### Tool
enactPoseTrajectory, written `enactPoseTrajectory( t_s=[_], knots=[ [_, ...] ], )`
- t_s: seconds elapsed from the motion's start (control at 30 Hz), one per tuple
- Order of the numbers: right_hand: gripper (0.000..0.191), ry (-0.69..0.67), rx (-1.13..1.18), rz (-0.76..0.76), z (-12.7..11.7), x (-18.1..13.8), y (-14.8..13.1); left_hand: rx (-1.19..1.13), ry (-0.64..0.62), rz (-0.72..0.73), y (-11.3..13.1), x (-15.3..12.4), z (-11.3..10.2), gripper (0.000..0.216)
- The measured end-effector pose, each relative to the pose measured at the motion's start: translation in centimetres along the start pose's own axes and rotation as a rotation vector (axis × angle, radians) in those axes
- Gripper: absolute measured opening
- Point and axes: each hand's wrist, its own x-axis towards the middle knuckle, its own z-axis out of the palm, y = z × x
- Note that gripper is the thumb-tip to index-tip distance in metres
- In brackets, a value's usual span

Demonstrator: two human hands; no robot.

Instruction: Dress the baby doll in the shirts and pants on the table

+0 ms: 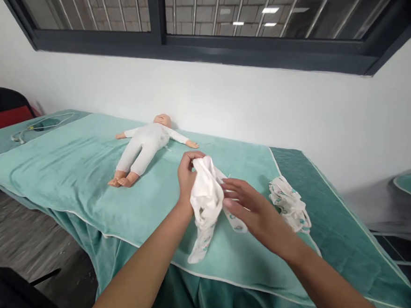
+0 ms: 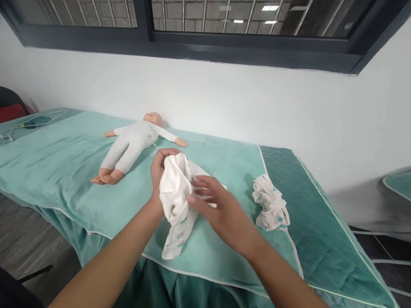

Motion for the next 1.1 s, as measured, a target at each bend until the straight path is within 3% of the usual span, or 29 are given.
enactPoseTrajectory(
  t_s=[0.13,0.23,0.37,0.57,0.77,1.0,1.1],
  knots=[
    [0.041,0.081,0.065,-0.056,1.9,2.6,-5.2,0.29,0.084,0.443,3.6,1.6,0.1,0.012],
    [0.031,0.12,0.03,-0.117,1.0,4.5,-6.7,0.547,0.06,0.598,5.6,3.4,-0.7,0.015],
    [0.019,0.22,-0.129,-0.171,-0.4,6.1,-7.6,0.686,-0.155,0.572,5.9,5.3,-1.9,0.012],
    [0.019,0.353,-0.734,-0.227,-1.7,6.5,-7.2,0.782,-0.425,0.41,5.6,6.2,-4.0,0.006],
    [0.018,0.348,-0.889,-0.072,-2.7,5.6,-5.3,0.897,-0.354,0.406,6.4,5.8,-5.6,0.03],
    [0.03,0.142,-0.453,-0.088,-2.6,3.8,-8.2,0.883,-0.378,0.5,8.1,4.5,-4.3,0.033],
    [0.027,0.2,-0.572,-0.074,-3.3,4.1,-8.1,0.906,-0.363,0.509,8.5,4.6,-4.4,0.034]
  ],
)
